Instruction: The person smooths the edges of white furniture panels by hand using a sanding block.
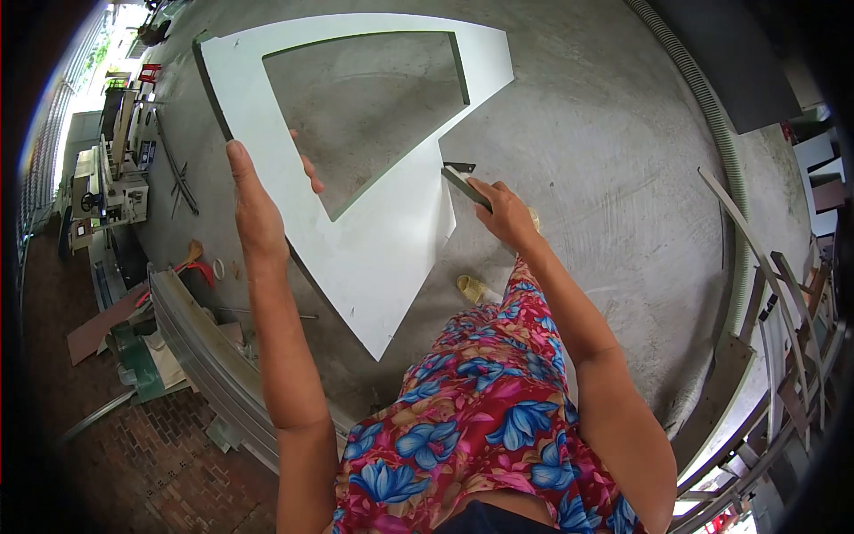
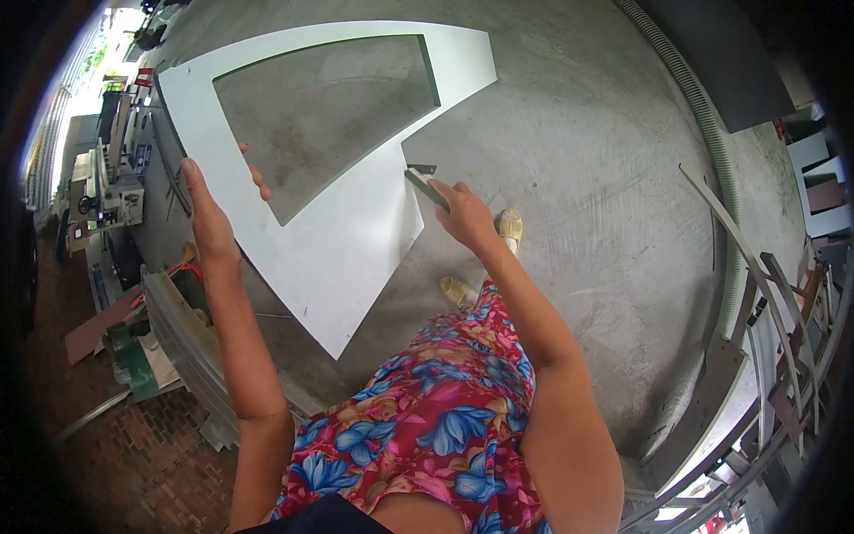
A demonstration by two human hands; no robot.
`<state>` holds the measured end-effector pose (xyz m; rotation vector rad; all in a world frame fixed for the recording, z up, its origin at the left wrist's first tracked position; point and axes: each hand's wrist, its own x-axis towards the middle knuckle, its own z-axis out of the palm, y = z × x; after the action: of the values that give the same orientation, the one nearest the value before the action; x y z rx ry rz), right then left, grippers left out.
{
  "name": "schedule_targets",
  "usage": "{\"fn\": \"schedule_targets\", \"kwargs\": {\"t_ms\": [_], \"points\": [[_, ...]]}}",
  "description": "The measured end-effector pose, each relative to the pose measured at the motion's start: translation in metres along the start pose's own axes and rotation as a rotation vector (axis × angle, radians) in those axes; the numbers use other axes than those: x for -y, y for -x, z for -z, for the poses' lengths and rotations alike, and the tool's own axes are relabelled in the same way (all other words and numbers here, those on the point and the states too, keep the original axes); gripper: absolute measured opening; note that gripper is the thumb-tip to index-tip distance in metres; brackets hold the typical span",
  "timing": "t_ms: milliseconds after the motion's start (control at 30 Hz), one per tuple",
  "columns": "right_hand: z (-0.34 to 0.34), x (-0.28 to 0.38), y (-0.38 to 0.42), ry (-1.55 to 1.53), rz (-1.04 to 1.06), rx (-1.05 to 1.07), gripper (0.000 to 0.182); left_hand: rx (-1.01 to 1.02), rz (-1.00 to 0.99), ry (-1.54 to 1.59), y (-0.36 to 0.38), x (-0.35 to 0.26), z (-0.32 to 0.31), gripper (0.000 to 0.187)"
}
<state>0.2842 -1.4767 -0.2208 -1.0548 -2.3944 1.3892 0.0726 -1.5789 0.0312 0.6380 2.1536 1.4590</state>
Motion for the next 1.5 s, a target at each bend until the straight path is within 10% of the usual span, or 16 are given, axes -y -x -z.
{"fn": "schedule_targets", "kwargs": {"t_ms": [300, 600, 700, 900, 1500], "points": [[-0.027, -0.045, 0.069, 0.075, -0.031, 0.184, 0.052, -0.006, -0.001, 0.03, -0.008, 0.002, 0.006, 0.075], [-0.025, -0.074, 0.068, 0.002, -0.022, -0.146, 0.049, -0.061, 0.032, 0.136, -0.03, 0.008, 0.019, 0.071], [-0.006, -0.06, 0.067, -0.608, -0.374, -0.109, 0.043, -0.076, 0.077, 0.23, -0.041, 0.013, 0.028, 0.07], [0.004, -0.047, 0.086, -1.203, -0.287, -0.397, 0.044, -0.225, 0.269, 0.596, -0.077, 0.007, 0.028, 0.066], [0.066, -0.007, 0.05, -1.468, -0.268, -0.68, 0.049, -0.536, 0.277, 0.735, -0.04, -0.07, -0.083, 0.055]]}}
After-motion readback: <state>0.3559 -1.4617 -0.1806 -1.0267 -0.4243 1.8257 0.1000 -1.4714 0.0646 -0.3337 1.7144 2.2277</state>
